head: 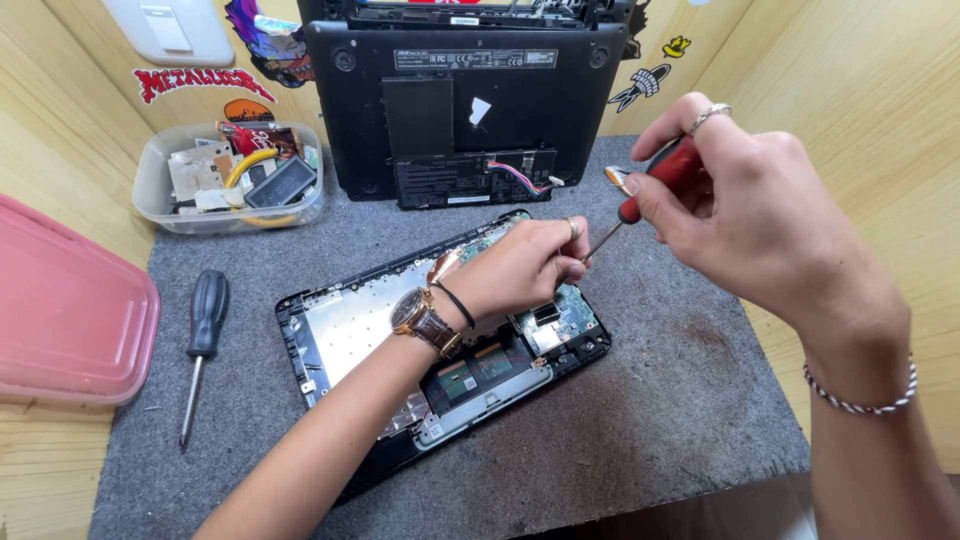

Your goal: Disassembling a laptop by removing internal screws and disconnecting motherboard components on a repair bench.

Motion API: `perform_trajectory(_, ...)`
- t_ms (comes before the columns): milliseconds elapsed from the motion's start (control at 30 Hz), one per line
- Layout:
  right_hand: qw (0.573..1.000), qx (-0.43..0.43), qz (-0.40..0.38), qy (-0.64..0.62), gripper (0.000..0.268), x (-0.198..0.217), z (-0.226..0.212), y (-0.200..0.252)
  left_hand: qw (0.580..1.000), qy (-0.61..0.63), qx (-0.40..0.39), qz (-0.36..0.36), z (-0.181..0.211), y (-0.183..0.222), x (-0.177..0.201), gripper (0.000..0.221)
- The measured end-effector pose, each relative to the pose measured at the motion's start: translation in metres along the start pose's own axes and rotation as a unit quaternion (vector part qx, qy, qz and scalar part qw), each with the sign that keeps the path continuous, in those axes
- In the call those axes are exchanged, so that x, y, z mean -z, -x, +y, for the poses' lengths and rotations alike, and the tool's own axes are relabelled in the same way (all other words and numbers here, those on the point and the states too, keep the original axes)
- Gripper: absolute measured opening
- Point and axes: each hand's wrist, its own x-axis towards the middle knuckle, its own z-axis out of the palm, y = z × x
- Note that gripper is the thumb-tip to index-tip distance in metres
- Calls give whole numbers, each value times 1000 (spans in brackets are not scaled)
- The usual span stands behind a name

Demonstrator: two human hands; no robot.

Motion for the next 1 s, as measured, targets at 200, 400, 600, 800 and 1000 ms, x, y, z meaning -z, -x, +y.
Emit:
perform_trajectory(200, 997, 28, 58, 33, 16, -2, -4, 9, 1000, 22, 17, -11, 6, -1, 0, 20)
perform_trajectory(400, 999, -17, 51, -7, 23, -4, -14, 7, 999, 34, 35, -10, 5, 0, -1, 22)
perform_trajectory(600, 999, 26, 42, -23, 15, -7, 4, 7, 999, 28, 27, -4, 2, 0, 0, 19)
perform_trajectory(800, 999, -38, -18, -8, 14, 4, 4, 1, 999, 25, 44, -9, 1, 0, -1, 17)
perform_trajectory(1000, 992, -94, -46, -76, 12, 7, 9, -10, 998, 12, 53, -9, -6, -3, -2, 13)
